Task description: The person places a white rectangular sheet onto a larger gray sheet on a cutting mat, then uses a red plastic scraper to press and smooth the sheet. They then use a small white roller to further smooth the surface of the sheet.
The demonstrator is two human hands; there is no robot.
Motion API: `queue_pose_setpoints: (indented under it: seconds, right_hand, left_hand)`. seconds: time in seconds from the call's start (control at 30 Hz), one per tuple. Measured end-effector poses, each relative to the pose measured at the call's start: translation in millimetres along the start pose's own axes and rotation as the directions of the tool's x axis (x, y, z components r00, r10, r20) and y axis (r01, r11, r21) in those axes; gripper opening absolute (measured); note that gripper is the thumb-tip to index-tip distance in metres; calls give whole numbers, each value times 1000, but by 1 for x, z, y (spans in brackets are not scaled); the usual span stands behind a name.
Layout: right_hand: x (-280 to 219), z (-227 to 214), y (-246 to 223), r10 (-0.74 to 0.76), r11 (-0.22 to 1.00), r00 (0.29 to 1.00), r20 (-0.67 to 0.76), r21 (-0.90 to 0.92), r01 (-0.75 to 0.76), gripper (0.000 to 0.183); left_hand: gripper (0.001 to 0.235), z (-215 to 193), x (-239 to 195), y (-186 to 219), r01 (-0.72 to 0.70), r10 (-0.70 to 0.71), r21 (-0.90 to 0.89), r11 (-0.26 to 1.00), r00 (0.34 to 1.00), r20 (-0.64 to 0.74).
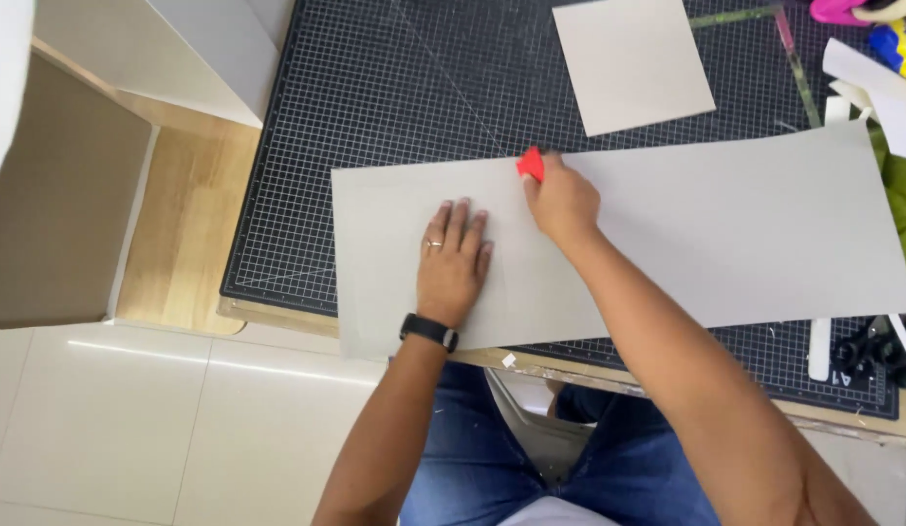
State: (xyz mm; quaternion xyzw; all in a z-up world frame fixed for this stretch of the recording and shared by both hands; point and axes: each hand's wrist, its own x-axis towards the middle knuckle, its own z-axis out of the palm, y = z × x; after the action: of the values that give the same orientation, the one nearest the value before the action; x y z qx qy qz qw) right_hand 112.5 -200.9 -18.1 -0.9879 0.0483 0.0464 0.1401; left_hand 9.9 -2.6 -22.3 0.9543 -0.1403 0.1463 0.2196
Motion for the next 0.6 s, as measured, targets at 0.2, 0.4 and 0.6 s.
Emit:
queue_pose_setpoints:
  seconds: [0.2,0.4,0.6]
  right_hand:
    - [-29,5,-25,78,996,994,79,34,-81,43]
    - [-29,4,-33,67,998,993,96,-12,-66,43]
    - [-35,3,-43,58,998,995,87,-14,-57,44]
  left_hand:
    - [47,3,-2,5,46,-47,11,999,998,52]
    - [46,4,-4,5,40,-40,7,999,998,38]
    - [46,5,-6,4,31,-31,-16,999,999,18]
